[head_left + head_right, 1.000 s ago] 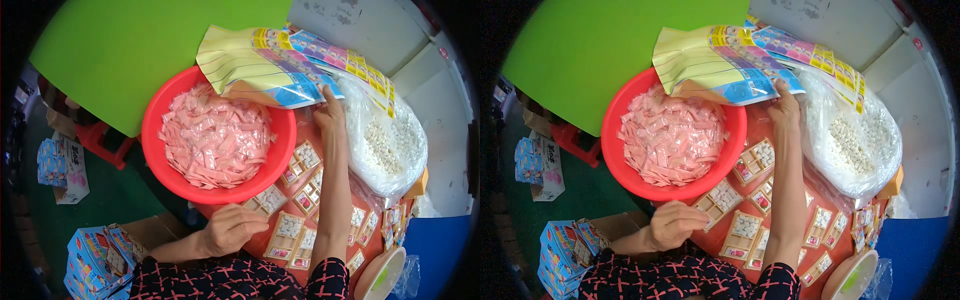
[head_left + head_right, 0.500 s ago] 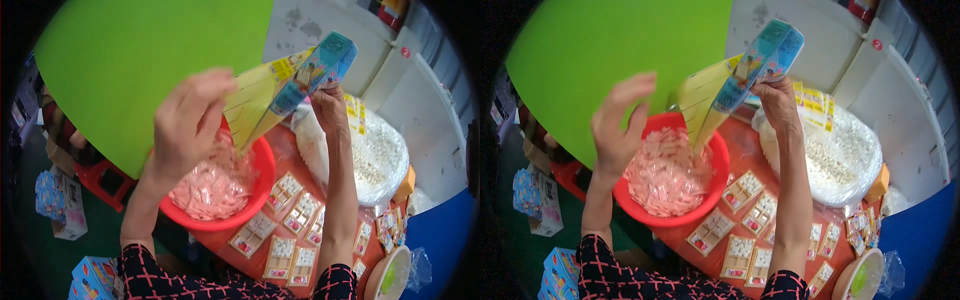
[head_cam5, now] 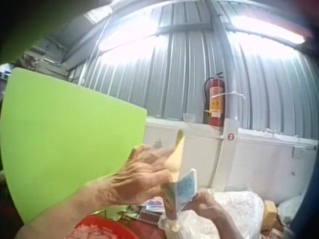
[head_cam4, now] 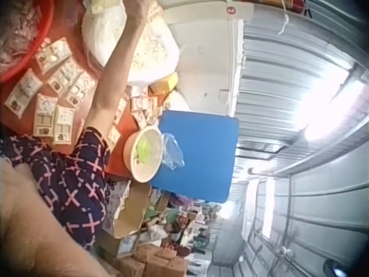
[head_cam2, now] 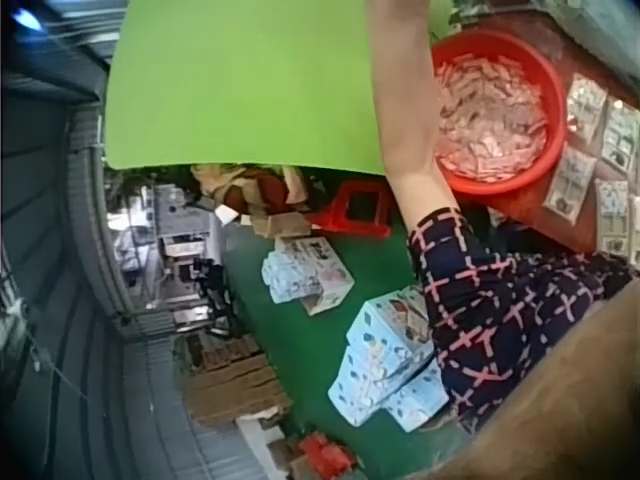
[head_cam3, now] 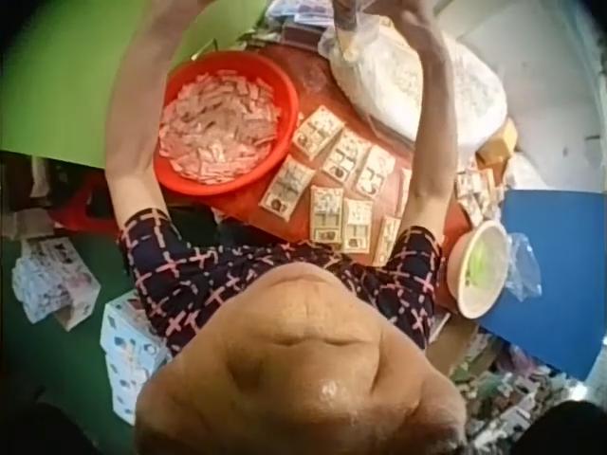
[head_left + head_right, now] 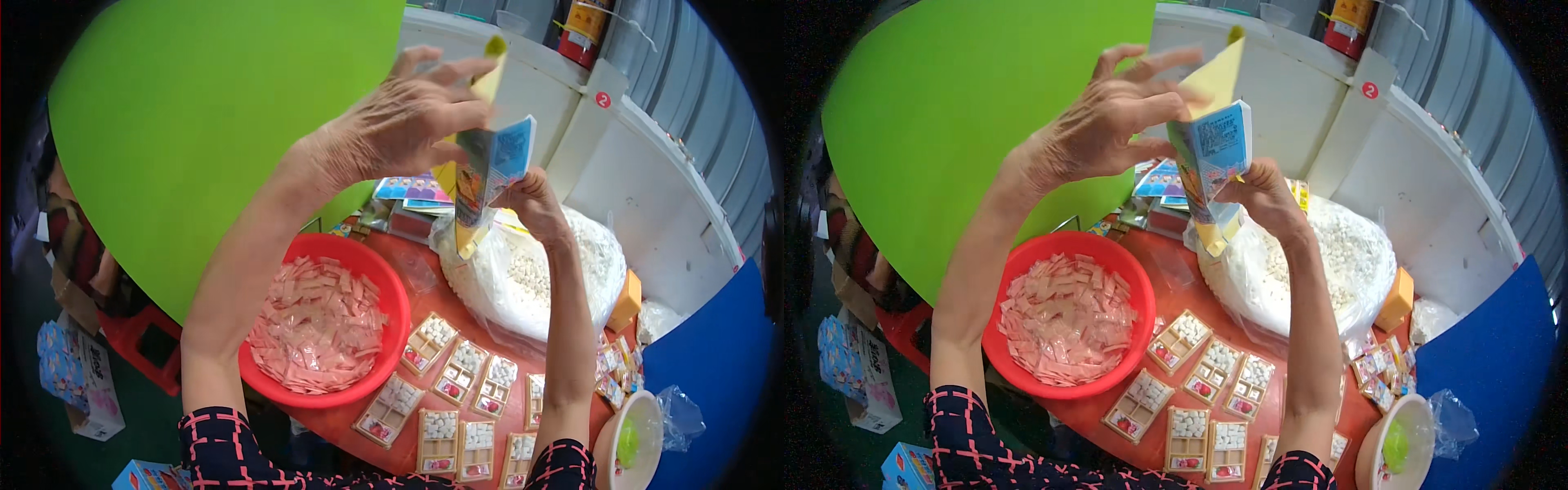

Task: Packaging small white cubes into plastic trays and sealing them with colorful paper labels.

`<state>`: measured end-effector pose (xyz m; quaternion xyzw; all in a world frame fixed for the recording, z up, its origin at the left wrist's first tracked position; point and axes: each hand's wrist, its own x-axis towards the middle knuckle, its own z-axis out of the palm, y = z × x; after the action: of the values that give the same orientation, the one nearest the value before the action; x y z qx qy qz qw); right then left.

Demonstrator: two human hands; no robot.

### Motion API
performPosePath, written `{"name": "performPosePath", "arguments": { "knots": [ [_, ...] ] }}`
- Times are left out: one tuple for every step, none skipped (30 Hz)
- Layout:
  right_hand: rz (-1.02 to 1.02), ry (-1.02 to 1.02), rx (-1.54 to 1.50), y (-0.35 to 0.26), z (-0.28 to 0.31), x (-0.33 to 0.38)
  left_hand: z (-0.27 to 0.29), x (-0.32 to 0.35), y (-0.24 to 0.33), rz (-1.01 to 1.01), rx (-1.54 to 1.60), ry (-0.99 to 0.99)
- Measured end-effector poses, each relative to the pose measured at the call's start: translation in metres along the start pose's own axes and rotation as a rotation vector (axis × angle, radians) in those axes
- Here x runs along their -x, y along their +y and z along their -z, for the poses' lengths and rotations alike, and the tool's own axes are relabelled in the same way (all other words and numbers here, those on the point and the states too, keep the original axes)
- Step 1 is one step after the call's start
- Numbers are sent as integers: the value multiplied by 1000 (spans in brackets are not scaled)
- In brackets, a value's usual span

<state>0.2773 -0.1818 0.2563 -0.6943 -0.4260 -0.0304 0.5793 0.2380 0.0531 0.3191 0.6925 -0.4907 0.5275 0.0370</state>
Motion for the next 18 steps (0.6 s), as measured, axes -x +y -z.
{"name": "performPosePath", "arguments": {
  "knots": [
    [29,51,-12,14,2,7,-10,6,1,16,18,-1],
    [58,72,-104,29,6,13,-15,13,0,15,31,-5],
    [50,78,-110,37,1,17,-20,22,-2,91,87,-30],
    [1,230,-85,43,-9,18,-26,27,-2,162,143,-55],
    [-49,381,-60,49,-15,21,-34,30,1,159,152,-62],
    [-66,374,-33,50,-21,20,-39,30,6,167,128,-27],
    [-71,384,-38,48,-25,21,-43,30,11,175,105,10],
    [32,419,-135,44,-28,22,-45,28,15,196,118,7],
    [138,447,-236,33,-33,21,-45,30,18,195,122,-3],
    [146,470,-126,26,-34,21,-43,35,20,295,137,-83],
    [138,471,-141,18,-37,19,-42,40,21,395,153,-163],
    [184,461,-8,6,-39,19,-44,41,23,394,168,-175],
    [228,444,121,-3,-44,21,-44,42,24,464,290,-173],
    [223,446,110,-10,-52,23,-44,43,27,536,412,-171],
    [210,457,107,-7,-50,28,-45,42,32,536,425,-182],
    [168,453,90,-4,-48,32,-45,40,37,529,475,-180],
    [126,450,71,-1,-46,37,-45,40,43,524,526,-178],
    [107,480,13,2,-47,41,-46,40,48,526,539,-188]
  ]
}}
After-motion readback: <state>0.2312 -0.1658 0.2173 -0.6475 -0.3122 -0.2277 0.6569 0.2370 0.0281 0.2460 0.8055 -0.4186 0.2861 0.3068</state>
